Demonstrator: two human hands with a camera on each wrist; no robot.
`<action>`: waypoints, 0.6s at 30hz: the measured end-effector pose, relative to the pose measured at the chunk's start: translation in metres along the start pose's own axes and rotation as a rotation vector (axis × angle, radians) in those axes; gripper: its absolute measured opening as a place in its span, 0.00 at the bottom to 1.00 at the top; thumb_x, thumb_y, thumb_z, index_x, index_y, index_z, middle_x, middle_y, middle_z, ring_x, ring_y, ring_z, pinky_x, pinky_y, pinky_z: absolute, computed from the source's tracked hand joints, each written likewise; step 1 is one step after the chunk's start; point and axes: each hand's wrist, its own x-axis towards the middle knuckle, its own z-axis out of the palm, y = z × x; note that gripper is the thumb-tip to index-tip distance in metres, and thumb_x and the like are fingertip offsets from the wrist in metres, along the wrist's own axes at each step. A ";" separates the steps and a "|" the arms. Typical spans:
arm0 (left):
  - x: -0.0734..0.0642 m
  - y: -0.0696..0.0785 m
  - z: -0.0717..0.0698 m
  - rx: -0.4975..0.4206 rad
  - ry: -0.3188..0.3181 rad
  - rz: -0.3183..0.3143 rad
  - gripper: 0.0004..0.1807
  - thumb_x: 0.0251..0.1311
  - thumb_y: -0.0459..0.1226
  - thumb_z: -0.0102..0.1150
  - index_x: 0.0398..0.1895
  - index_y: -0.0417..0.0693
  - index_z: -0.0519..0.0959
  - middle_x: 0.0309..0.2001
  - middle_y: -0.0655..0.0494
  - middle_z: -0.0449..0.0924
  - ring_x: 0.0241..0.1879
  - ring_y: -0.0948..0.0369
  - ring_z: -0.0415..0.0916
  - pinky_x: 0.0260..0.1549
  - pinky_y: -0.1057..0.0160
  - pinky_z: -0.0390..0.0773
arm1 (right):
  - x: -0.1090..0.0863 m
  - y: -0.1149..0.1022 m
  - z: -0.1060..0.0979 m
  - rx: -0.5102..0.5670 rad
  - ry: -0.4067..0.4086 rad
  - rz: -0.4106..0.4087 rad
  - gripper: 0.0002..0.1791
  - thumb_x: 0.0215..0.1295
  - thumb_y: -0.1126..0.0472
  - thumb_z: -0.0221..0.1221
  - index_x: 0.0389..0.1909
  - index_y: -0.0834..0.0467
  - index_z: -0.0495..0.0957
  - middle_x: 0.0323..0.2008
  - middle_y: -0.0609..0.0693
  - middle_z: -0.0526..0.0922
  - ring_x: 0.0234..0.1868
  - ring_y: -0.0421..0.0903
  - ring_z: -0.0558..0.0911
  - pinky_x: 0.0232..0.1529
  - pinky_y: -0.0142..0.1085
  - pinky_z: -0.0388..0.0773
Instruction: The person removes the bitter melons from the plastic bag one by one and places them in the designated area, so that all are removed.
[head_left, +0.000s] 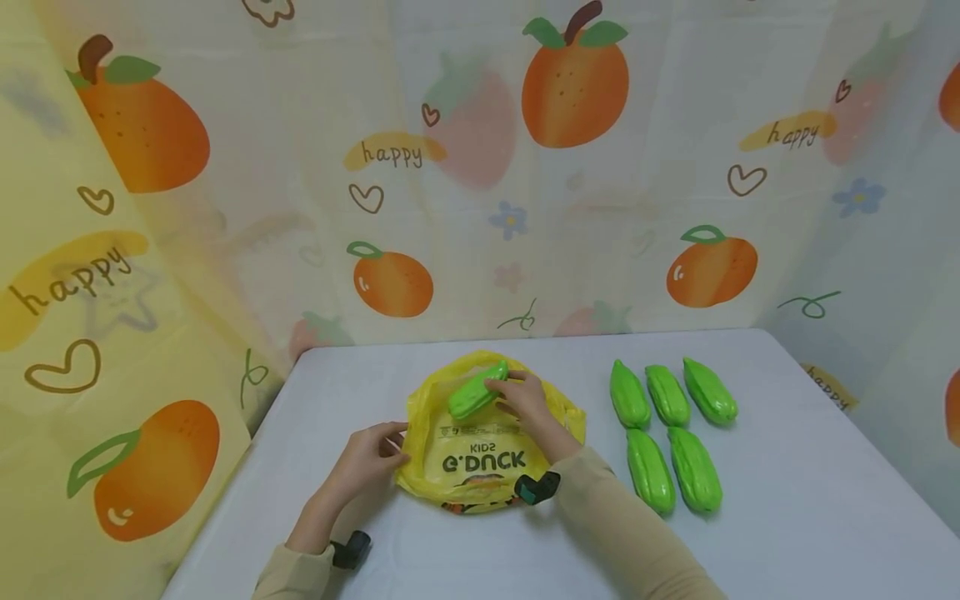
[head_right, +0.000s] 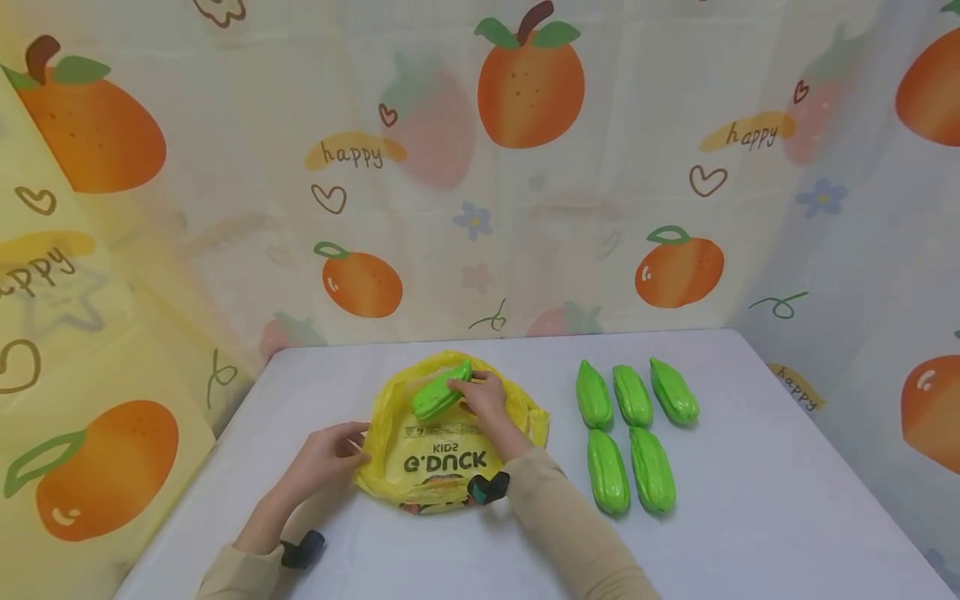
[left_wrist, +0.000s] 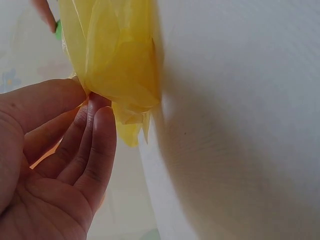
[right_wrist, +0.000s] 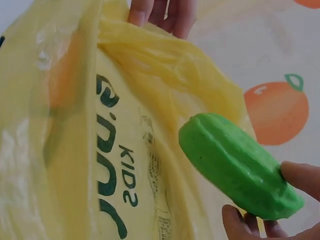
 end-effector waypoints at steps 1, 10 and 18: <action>0.000 0.000 0.000 0.000 0.000 0.001 0.24 0.49 0.33 0.69 0.53 0.46 0.79 0.35 0.58 0.80 0.32 0.65 0.76 0.31 0.67 0.79 | -0.001 -0.001 -0.001 -0.002 -0.003 -0.007 0.33 0.60 0.60 0.63 0.63 0.69 0.63 0.55 0.67 0.73 0.55 0.59 0.77 0.51 0.44 0.79; -0.002 0.002 0.000 -0.004 0.002 -0.013 0.24 0.49 0.32 0.69 0.53 0.45 0.79 0.35 0.57 0.80 0.32 0.64 0.77 0.32 0.66 0.79 | -0.008 -0.005 -0.004 0.018 -0.043 -0.029 0.33 0.61 0.60 0.63 0.64 0.68 0.62 0.54 0.67 0.75 0.54 0.59 0.79 0.49 0.43 0.80; -0.003 0.002 0.000 -0.008 0.004 -0.011 0.24 0.49 0.32 0.69 0.53 0.45 0.79 0.35 0.57 0.80 0.32 0.64 0.76 0.31 0.66 0.79 | -0.018 -0.013 -0.010 0.030 -0.094 -0.035 0.33 0.62 0.59 0.62 0.64 0.68 0.62 0.55 0.68 0.74 0.54 0.60 0.79 0.50 0.44 0.79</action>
